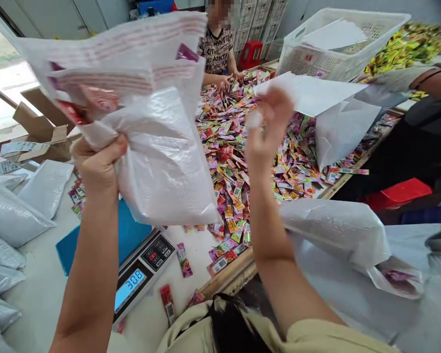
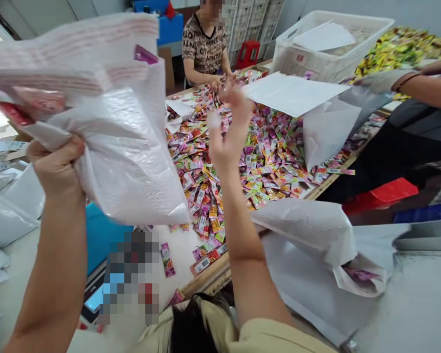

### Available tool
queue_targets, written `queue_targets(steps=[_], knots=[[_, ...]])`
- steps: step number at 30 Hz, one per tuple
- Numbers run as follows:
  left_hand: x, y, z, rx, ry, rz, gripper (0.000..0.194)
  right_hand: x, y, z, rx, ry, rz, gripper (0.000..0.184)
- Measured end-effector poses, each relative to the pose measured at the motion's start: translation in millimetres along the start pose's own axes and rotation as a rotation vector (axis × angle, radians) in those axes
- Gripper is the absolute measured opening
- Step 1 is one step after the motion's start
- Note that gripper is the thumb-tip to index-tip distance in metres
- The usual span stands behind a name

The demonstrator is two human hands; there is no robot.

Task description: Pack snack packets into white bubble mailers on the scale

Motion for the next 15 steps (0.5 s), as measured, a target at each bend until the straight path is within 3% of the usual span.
queue_targets(steps=[1, 3, 5, 7, 10, 15], knots=[[-9.9, -2.9, -1.9, 0.022, -0.026, -0.042, 0.018, 19.6, 28.4, -26.4, 0.112, 0.1, -0.006, 0.06], [-25.8, -6.1, -1.9, 0.056, -0.06, -0.086, 0.019, 74.9, 87.5, -70.1, 0.292, 0.258, 0.225, 0.064], [-35.2, -4.7, 5.1, 0.056, -0.049, -0.109, 0.023, 126.7, 134.3, -99.5, 0.306, 0.265, 0.354, 0.055], [-38.0, 0.7, 18.5, 0.009, -0.029, -0.127, 0.026, 162.6, 156.6, -124.0, 0.294, 0.317, 0.438, 0.058], [-35.0, 11.3, 39.9, -0.087, -0.035, -0.147, 0.026, 181.8, 143.2, -163.4, 0.305, 0.441, 0.471, 0.069], [-34.6, 23.3, 51.7, -0.171, -0.007, -0.174, 0.029, 166.6, 63.7, -240.5, 0.373, 0.556, 0.468, 0.066]])
Point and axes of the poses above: each hand's wrist, its own y-axis away from the middle knuckle, its own x-axis out of the palm, z = x × y, the point moved 3 cm from there along -y, towards the middle knuckle, and after that the axes turned 9 degrees about z, right-handed, at the moved point
